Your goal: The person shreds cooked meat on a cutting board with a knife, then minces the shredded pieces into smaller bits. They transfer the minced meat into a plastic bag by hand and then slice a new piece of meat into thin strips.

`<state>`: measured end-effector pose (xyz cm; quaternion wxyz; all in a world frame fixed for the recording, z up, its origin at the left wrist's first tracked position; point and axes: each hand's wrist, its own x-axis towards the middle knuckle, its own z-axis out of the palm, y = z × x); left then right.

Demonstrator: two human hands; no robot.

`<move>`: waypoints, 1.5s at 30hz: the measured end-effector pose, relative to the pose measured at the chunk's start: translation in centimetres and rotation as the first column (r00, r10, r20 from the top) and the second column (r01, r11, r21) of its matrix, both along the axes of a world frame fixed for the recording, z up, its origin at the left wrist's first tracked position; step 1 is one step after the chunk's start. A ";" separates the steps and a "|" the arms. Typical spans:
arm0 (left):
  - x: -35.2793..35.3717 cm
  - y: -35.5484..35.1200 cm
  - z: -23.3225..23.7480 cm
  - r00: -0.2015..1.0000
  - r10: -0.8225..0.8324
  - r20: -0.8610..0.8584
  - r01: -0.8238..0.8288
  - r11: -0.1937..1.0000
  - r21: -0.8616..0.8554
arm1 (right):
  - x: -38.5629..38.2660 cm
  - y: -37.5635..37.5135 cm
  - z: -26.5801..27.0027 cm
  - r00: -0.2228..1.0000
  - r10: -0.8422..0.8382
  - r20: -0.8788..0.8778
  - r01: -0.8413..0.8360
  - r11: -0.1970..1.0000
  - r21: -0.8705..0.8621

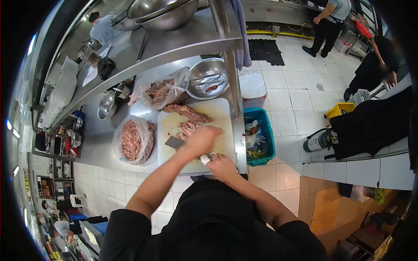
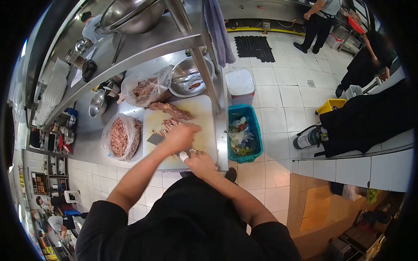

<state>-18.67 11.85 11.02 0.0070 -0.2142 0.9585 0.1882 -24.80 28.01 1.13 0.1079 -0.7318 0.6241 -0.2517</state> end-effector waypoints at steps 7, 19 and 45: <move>10.8 -4.9 -0.1 0.963 -0.076 0.257 0.108 0.988 -0.111 | 0.4 -1.4 1.3 0.998 0.034 -0.054 -0.039 0.994 -0.102; 23.4 -11.5 -3.6 0.997 -0.055 -0.058 0.050 0.995 -0.085 | -5.3 -7.8 2.9 0.970 -0.198 -0.142 0.223 0.956 0.189; 24.4 -3.3 -12.3 0.934 0.167 -0.317 -0.284 0.884 -0.371 | -1.7 -12.5 3.2 0.961 0.154 -0.228 -0.047 0.909 0.415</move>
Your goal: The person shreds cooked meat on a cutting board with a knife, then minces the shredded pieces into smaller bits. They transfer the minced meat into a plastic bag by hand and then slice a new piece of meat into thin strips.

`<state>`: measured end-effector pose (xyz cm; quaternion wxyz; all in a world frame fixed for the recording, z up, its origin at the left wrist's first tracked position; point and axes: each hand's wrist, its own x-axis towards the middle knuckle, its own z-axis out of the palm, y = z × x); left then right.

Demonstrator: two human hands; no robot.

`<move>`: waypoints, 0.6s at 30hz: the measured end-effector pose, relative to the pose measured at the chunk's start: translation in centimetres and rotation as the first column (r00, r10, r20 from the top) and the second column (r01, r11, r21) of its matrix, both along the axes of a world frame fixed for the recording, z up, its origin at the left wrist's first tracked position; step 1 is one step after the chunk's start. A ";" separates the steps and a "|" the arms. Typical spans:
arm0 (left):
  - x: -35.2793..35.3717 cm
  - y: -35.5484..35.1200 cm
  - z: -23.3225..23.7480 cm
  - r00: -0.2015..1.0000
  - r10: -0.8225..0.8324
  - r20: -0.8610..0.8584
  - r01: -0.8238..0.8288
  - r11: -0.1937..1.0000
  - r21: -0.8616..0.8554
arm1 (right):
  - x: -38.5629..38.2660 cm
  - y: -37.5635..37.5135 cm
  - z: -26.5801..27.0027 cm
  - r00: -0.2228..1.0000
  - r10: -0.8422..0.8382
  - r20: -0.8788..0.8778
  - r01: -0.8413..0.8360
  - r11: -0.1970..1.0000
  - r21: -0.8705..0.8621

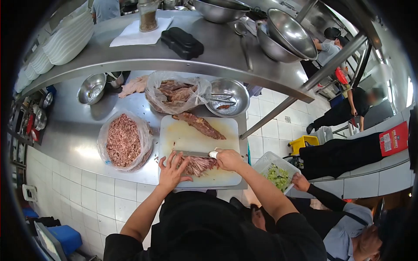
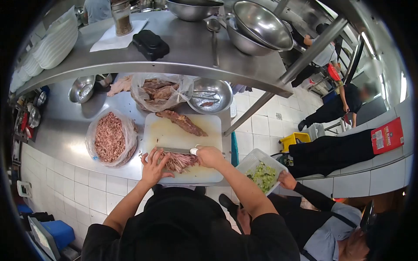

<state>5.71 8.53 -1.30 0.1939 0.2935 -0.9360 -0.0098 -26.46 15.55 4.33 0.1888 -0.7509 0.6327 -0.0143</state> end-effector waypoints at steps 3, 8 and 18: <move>-1.3 0.0 0.5 0.999 0.038 -0.021 -0.040 0.996 -0.076 | -0.2 -0.2 0.2 0.997 0.063 0.051 -0.061 0.997 -0.051; -1.9 0.0 0.8 0.994 0.097 -0.045 -0.097 0.995 0.012 | -0.1 -1.4 -0.5 0.992 -0.117 0.039 0.120 0.988 -0.102; -2.5 -0.8 0.8 0.998 0.061 0.004 -0.061 0.996 0.063 | -0.4 -0.4 0.2 0.996 -0.078 0.039 0.082 0.991 -0.103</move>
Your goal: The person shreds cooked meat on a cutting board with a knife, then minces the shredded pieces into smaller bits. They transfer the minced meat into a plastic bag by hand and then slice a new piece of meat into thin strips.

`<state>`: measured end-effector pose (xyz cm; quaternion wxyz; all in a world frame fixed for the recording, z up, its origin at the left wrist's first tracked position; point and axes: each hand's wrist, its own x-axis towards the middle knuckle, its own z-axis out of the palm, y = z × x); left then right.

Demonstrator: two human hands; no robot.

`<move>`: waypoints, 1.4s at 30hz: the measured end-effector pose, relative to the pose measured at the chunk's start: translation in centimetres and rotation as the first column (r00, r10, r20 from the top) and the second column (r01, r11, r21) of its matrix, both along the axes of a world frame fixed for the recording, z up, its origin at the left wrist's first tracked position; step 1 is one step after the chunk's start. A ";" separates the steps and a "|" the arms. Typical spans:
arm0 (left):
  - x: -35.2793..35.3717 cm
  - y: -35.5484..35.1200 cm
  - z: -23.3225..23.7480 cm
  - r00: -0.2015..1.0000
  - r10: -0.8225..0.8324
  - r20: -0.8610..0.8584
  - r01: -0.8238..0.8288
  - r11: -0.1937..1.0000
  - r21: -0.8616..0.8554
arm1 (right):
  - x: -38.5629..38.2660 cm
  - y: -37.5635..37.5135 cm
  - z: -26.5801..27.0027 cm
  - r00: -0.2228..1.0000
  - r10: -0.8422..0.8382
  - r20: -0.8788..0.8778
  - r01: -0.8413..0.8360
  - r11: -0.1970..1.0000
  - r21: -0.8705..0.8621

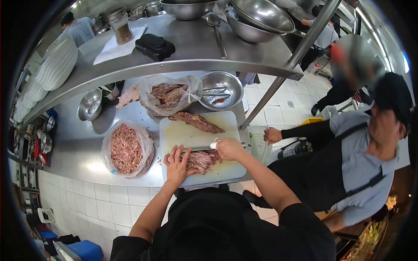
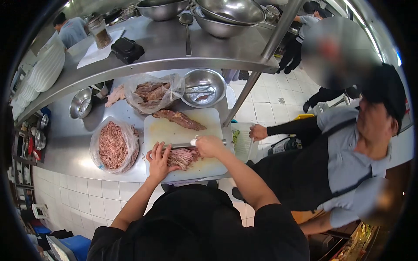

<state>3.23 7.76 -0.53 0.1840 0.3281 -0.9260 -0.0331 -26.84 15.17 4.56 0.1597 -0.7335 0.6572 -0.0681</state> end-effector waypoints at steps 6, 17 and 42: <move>0.9 -3.7 1.9 0.928 -0.251 -0.274 0.275 0.960 0.053 | -6.6 6.9 0.8 0.989 -0.145 0.021 0.146 0.988 -0.041; -10.8 -9.1 -0.5 0.638 -0.722 -0.268 0.693 0.385 0.609 | 2.3 7.9 3.9 0.993 -0.104 0.051 0.085 0.954 0.288; -8.1 -7.2 1.5 0.783 -0.581 -0.224 0.609 0.640 0.469 | 0.8 16.5 4.1 0.734 -0.661 0.156 0.652 0.750 0.112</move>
